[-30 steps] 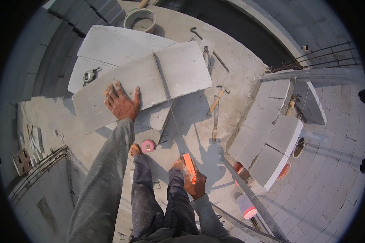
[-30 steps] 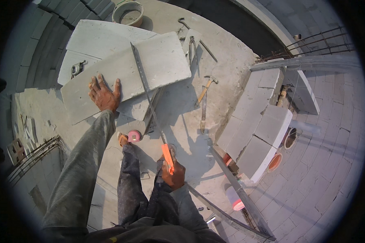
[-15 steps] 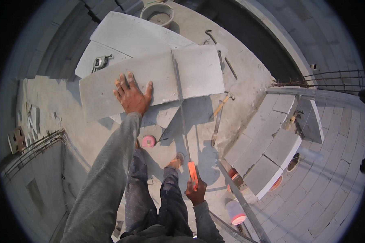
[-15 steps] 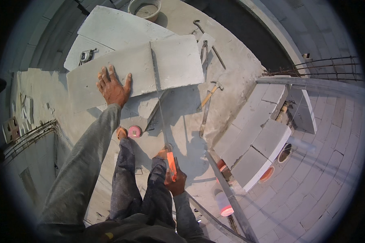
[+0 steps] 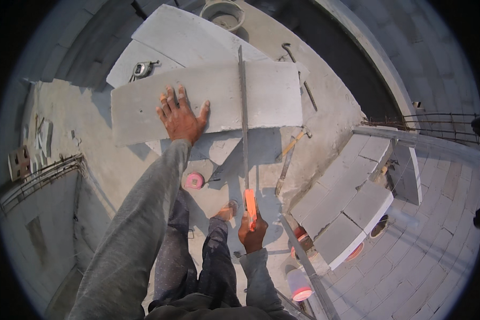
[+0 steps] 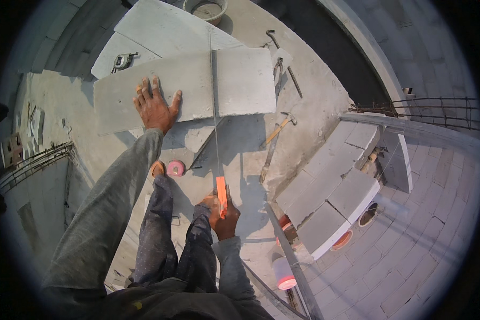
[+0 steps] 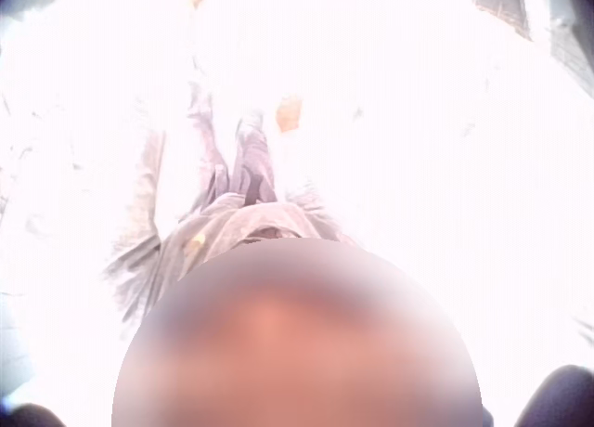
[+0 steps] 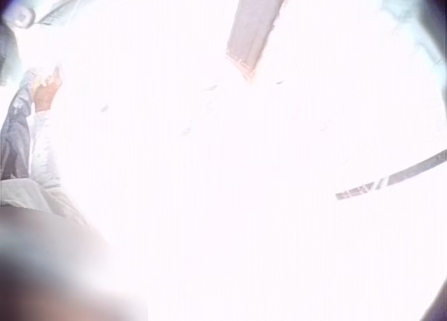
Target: The person cuts a concrete block with a hand saw, applies mortar with a trowel, and places the block onto a wall. They tap the block into position and continue applying mortar to secure it.
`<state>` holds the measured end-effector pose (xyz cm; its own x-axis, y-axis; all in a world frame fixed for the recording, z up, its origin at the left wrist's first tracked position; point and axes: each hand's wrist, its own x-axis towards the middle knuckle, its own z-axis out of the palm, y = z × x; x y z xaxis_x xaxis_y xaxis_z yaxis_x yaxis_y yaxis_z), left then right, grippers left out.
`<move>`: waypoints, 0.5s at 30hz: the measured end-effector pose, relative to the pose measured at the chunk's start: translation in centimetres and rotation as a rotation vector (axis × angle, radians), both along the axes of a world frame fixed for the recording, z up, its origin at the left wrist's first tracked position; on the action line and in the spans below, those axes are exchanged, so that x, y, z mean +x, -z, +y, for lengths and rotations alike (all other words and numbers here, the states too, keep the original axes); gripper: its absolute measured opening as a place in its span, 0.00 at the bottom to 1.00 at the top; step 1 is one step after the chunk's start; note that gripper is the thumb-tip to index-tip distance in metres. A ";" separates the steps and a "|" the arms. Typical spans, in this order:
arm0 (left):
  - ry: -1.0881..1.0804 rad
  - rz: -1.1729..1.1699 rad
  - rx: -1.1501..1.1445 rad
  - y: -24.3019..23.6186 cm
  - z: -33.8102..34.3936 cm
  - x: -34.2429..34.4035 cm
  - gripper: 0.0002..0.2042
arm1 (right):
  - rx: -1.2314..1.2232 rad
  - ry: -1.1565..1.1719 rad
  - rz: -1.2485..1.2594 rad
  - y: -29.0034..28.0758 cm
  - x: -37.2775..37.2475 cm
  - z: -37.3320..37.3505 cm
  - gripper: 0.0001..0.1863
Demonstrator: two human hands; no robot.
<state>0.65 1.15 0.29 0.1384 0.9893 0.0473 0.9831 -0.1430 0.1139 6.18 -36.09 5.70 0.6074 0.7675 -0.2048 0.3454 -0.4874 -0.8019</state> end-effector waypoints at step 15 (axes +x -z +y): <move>0.006 0.039 -0.020 -0.1 -0.3 -0.2 0.44 | 0.188 0.006 -0.161 1.6 0.1 -0.7 0.23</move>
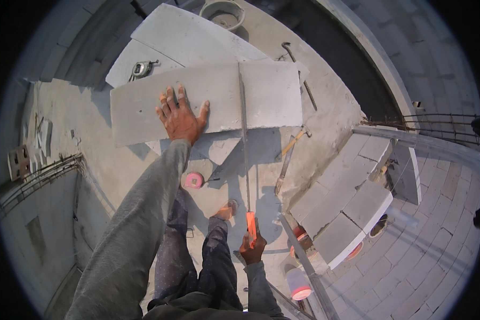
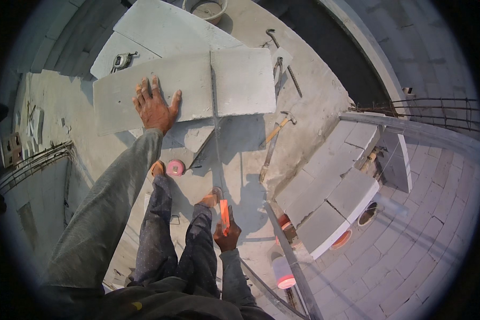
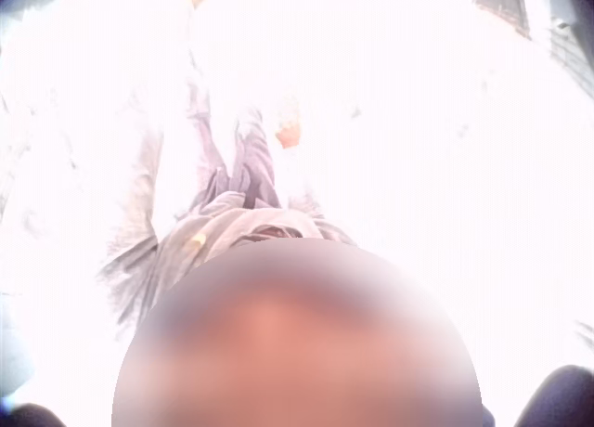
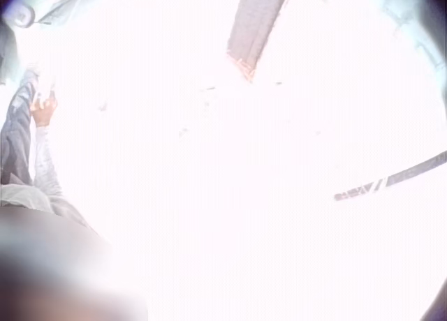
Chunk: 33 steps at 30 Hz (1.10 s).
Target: The person cuts a concrete block with a hand saw, applies mortar with a trowel, and places the block onto a wall. They tap the block into position and continue applying mortar to secure it.
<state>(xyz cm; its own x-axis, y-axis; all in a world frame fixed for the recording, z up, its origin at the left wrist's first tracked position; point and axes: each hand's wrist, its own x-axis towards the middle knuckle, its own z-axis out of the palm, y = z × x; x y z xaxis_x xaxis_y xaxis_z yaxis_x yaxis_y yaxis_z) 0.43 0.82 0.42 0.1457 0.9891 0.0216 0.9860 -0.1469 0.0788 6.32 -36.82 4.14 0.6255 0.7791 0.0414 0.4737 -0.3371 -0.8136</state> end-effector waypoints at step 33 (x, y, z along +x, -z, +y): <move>-0.047 0.030 -0.124 -0.5 0.4 0.3 0.43 | -0.146 -0.019 0.079 -3.4 0.7 3.6 0.27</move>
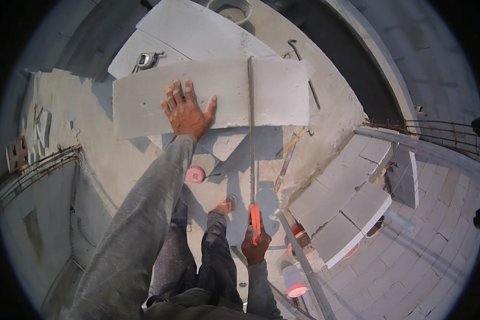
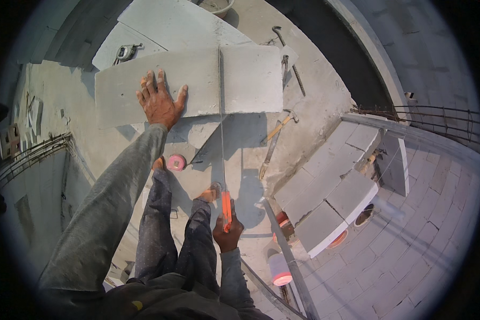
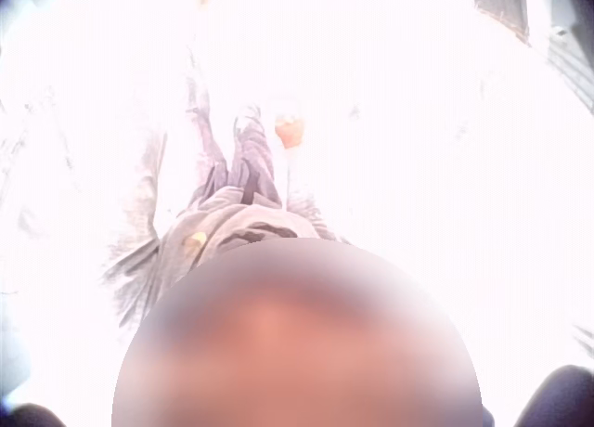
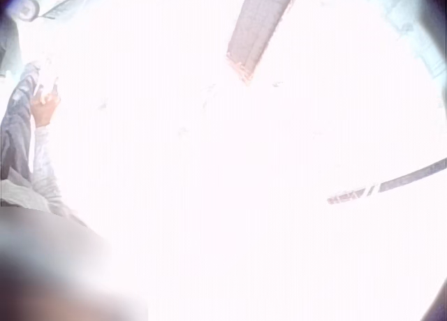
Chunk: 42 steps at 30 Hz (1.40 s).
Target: The person cuts a concrete block with a hand saw, applies mortar with a trowel, and places the block onto a wall. They tap the block into position and continue applying mortar to secure it.
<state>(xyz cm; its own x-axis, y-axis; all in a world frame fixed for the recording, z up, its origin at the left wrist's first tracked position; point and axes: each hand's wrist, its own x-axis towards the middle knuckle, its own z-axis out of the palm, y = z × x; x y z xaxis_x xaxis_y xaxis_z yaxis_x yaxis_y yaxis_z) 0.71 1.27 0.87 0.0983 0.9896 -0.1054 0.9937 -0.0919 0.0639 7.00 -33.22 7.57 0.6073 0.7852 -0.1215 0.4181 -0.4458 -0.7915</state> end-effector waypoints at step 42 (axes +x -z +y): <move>0.038 0.021 0.065 0.8 -0.3 -0.1 0.42 | 0.080 0.065 0.050 -3.3 0.2 1.9 0.26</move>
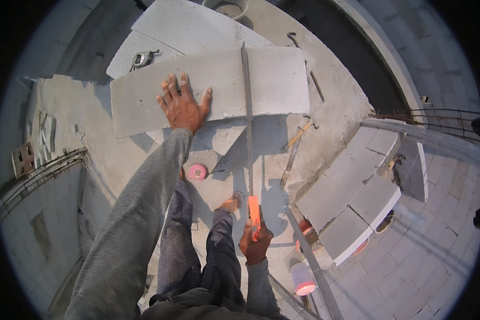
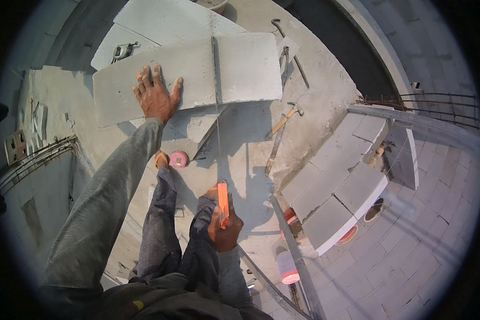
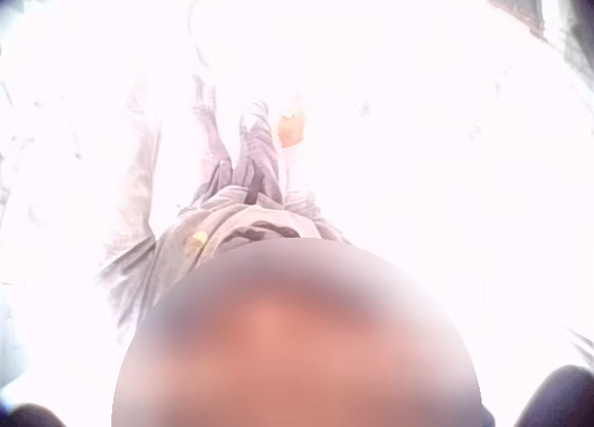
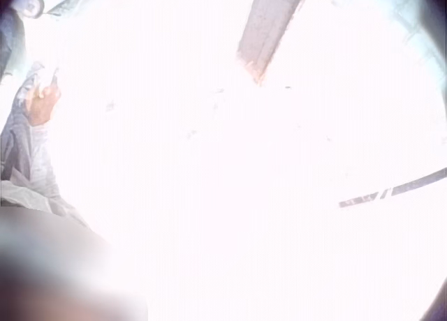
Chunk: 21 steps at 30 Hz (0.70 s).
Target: The person cuts a concrete block with a hand saw, applies mortar with a trowel, and places the block onto a wall. They tap the block into position and continue applying mortar to secure it.
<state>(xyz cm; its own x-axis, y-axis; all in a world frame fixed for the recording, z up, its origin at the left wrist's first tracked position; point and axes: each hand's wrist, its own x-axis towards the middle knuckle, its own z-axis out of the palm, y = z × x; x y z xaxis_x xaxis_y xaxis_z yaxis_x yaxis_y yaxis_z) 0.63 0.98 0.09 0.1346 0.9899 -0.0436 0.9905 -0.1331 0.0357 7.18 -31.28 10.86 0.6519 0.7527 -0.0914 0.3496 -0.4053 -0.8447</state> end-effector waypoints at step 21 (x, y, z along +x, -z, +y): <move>0.000 0.009 -0.001 -0.2 0.2 0.1 0.42 | -0.004 0.008 -0.059 0.9 0.4 0.5 0.15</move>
